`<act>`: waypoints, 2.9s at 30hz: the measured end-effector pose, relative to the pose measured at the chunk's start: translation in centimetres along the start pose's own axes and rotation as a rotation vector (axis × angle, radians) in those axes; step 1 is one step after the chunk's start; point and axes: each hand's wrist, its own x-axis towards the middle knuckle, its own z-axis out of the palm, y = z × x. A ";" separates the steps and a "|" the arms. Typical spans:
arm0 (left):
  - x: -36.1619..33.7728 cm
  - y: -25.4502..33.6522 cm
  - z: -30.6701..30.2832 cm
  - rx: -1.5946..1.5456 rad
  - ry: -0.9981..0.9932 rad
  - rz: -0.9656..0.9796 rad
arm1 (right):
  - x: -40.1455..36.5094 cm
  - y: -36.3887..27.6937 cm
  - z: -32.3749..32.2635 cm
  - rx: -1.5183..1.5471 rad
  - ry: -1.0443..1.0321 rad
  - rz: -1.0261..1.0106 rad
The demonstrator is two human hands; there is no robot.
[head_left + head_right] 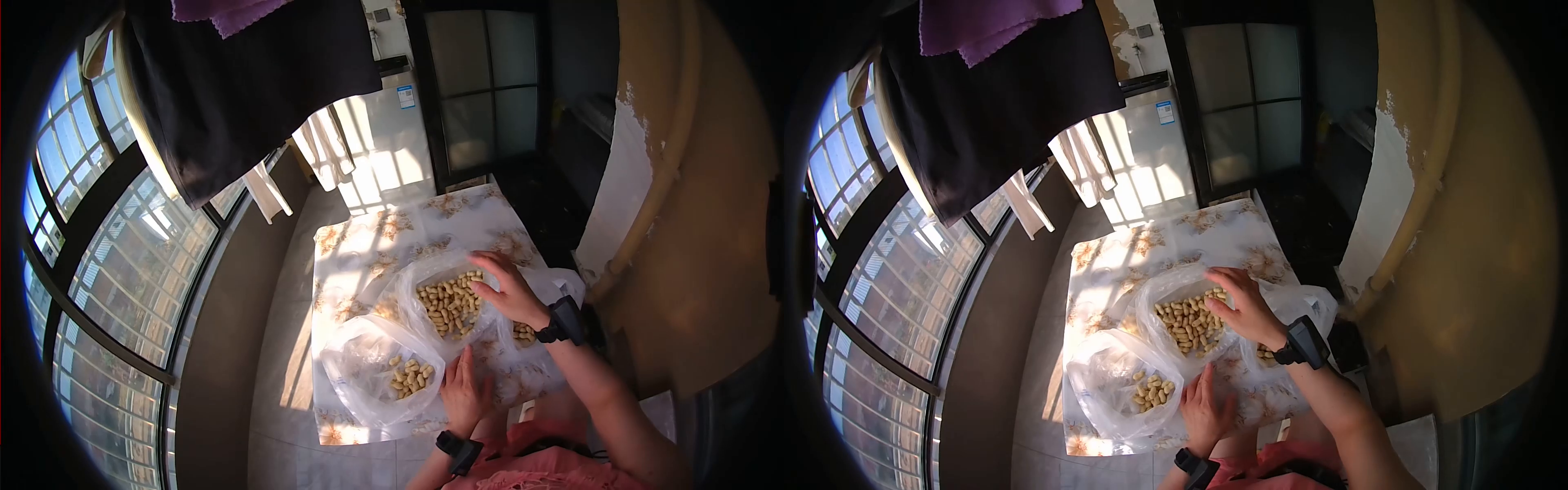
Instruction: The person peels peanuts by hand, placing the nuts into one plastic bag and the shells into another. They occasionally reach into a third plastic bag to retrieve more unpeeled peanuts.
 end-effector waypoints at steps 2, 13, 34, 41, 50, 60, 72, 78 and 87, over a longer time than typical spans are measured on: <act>0.0 0.0 0.0 -0.032 0.010 0.000 | -0.6 0.0 0.2 -0.048 0.010 -0.002; -0.5 -0.1 0.5 -0.010 0.029 0.007 | -4.5 -0.3 6.8 0.039 -0.176 0.138; -0.6 -0.5 1.1 -0.001 0.058 0.051 | -4.1 5.2 11.8 -0.488 -0.164 0.078; -0.7 -0.6 1.2 -0.005 0.059 0.047 | -4.3 4.3 11.6 -0.565 -0.267 0.100; -0.9 -0.6 1.3 -0.011 0.087 0.072 | -5.0 5.2 11.4 -0.376 -0.196 0.027; -0.6 -0.2 0.8 -0.001 0.082 0.075 | -4.3 5.2 11.5 -0.151 -0.063 0.020; -0.8 -0.5 1.1 -0.005 0.092 0.087 | -4.6 6.1 11.4 -0.046 -0.037 0.012; -1.0 -1.3 1.6 -0.109 0.114 0.065 | -5.8 0.5 8.2 0.112 -0.076 0.240; -1.1 -1.3 0.2 -1.005 -0.093 -0.456 | -10.9 -1.9 5.1 0.355 -0.169 0.441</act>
